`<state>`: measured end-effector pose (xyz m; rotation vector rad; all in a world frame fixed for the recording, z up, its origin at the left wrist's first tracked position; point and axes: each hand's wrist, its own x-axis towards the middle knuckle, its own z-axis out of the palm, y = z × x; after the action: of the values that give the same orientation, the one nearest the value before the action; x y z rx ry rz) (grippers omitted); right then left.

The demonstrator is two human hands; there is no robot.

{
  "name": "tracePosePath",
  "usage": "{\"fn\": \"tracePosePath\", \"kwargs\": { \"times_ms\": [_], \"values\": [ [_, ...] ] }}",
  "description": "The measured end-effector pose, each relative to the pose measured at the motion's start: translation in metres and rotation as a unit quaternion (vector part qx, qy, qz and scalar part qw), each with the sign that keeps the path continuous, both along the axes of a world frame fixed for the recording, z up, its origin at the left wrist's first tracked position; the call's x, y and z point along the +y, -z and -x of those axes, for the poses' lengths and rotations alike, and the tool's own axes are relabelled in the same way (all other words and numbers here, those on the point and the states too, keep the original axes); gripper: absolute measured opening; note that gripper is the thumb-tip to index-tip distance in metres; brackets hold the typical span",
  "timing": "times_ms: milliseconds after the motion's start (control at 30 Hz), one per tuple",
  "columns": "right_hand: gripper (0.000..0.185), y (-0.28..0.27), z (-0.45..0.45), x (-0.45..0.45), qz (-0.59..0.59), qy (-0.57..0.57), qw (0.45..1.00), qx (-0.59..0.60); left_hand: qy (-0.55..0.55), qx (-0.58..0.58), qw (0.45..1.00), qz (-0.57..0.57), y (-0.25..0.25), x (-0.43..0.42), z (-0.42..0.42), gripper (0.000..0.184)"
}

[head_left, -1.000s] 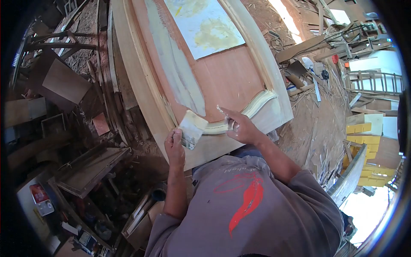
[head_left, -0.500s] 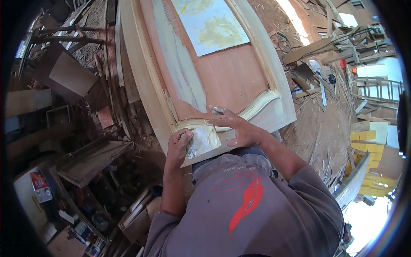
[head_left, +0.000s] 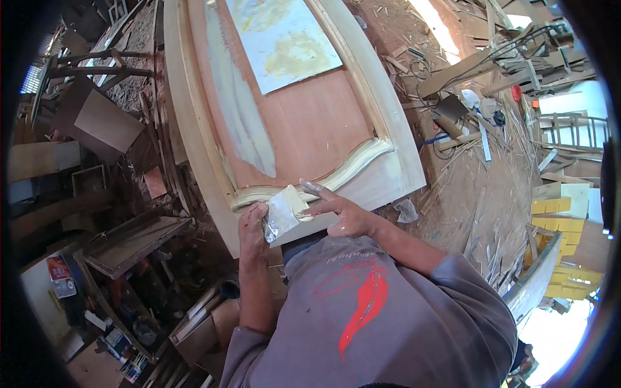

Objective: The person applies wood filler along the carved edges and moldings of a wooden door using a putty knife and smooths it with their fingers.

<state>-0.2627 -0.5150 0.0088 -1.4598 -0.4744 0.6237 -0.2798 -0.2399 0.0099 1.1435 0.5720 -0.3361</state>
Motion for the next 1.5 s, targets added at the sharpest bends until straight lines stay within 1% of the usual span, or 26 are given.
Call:
{"fn": "tracePosePath", "kwargs": {
  "times_ms": [67,167,200,267,300,367,400,467,567,633,733,833,867,967,1067,1167,1267,1367,1400,1500],
  "values": [
    [0.072,0.024,0.013,-0.023,-0.047,0.017,0.999,0.016,-0.006,-0.029,0.999,-0.026,0.002,-0.015,0.001,0.022],
    [0.073,0.029,0.026,-0.071,-0.015,0.048,0.996,0.071,-0.078,-0.044,0.996,0.017,0.029,-0.018,-0.004,0.027],
    [0.074,0.03,0.028,-0.09,0.02,0.081,0.995,0.06,-0.089,-0.053,0.995,0.002,0.042,-0.016,-0.005,0.025],
    [0.076,0.032,0.028,-0.129,0.09,0.143,0.985,0.036,-0.089,-0.052,0.994,-0.026,0.048,-0.023,-0.006,0.027],
    [0.078,0.034,0.026,-0.145,0.164,0.161,0.973,-0.003,-0.089,-0.052,0.994,-0.041,0.051,-0.028,-0.007,0.029],
    [0.084,0.043,0.017,-0.173,0.307,0.196,0.928,-0.081,-0.097,-0.056,0.991,-0.069,0.058,-0.047,-0.011,0.029],
    [0.086,0.052,0.012,-0.185,0.338,0.194,0.918,-0.075,-0.1,-0.057,0.99,-0.083,0.062,-0.056,-0.014,0.029],
    [0.092,0.072,0.0,-0.202,0.4,0.19,0.894,-0.06,-0.071,-0.062,0.989,-0.11,0.081,-0.066,-0.02,0.029],
    [0.1,0.075,-0.026,-0.206,0.555,0.114,0.805,-0.176,-0.022,-0.075,0.985,-0.151,0.09,-0.081,-0.034,0.029],
    [0.101,0.069,-0.044,-0.2,0.574,0.087,0.794,-0.18,0.02,-0.08,0.98,-0.183,0.096,-0.087,-0.046,0.031],
    [0.101,0.07,-0.058,-0.188,0.599,0.049,0.78,-0.176,0.013,-0.087,0.983,-0.16,0.105,-0.102,-0.07,0.037],
    [0.102,0.072,-0.066,-0.179,0.619,0.031,0.767,-0.165,0.072,-0.131,0.962,-0.227,0.14,-0.101,-0.096,0.038],
    [0.102,0.072,-0.067,-0.177,0.626,0.031,0.762,-0.161,0.074,-0.15,0.962,-0.215,0.15,-0.104,-0.104,0.037],
    [0.102,0.076,-0.065,-0.173,0.649,0.018,0.743,-0.163,0.124,-0.158,0.952,-0.232,0.125,-0.119,-0.134,0.037],
    [0.101,0.077,-0.06,-0.167,0.682,0.009,0.716,-0.146,0.136,-0.228,0.915,-0.304,0.152,-0.127,-0.156,0.03],
    [0.098,0.07,-0.055,-0.158,0.697,0.007,0.705,-0.13,0.129,-0.324,0.834,-0.428,0.159,-0.133,-0.174,0.025],
    [0.094,0.065,-0.05,-0.149,0.704,0.006,0.701,-0.115,0.11,-0.401,0.778,-0.472,0.185,-0.136,-0.184,0.021],
    [0.089,0.055,-0.053,-0.144,0.703,0.003,0.706,-0.084,0.151,-0.388,0.763,-0.495,0.199,-0.136,-0.186,0.02],
    [0.08,0.056,-0.049,-0.145,0.695,0.028,0.71,-0.113,0.154,-0.393,0.762,-0.492,0.201,-0.137,-0.186,0.021],
    [0.07,0.032,-0.059,-0.142,0.699,-0.002,0.71,-0.087,0.156,-0.399,0.76,-0.489,0.199,-0.138,-0.188,0.021]
  ]
}}
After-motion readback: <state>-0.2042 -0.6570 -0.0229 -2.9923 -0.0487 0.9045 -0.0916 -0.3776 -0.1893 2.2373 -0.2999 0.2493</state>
